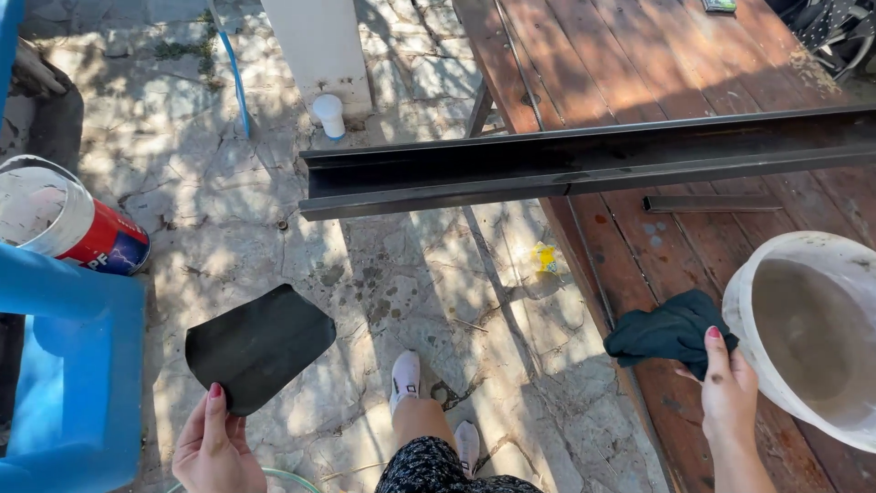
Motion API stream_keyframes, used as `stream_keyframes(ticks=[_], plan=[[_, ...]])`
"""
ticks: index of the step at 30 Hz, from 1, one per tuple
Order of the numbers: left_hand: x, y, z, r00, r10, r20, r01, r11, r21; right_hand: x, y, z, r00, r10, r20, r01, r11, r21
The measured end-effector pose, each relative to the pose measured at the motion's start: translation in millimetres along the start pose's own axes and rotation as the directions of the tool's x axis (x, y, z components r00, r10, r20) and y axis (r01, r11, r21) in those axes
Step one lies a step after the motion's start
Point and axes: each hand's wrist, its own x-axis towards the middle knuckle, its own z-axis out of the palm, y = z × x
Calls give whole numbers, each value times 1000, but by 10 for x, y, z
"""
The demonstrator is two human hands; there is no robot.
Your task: Cleaning the interior of a long metal gutter using a wet cloth and a bucket of water.
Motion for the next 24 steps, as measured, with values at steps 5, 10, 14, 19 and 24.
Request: stream_keyframes(ticks=[5, 10, 14, 19, 24], plan=[[600, -122, 316, 996, 37, -85, -23, 987, 159, 541, 97, 252, 982, -44, -185, 29, 996, -85], [1513, -62, 912, 998, -65, 2, 61, 945, 322, 757, -68, 913, 954, 175, -243, -236, 939, -252], [2093, -24, 1385, 992, -98, 79, 70, 950, 306, 831, -204, 1600, 872, 450, -194, -478, 868, -135], [2420, 268, 2105, 984, -91, 152, 42, 953, 300, 871, -25, 1626, 820, 438, -368, -503, 858, -100], [2634, 445, 2532, 963, -70, 258, 4, 969, 247, 798, 284, 1318, 885, 280, -371, -242, 959, 145]])
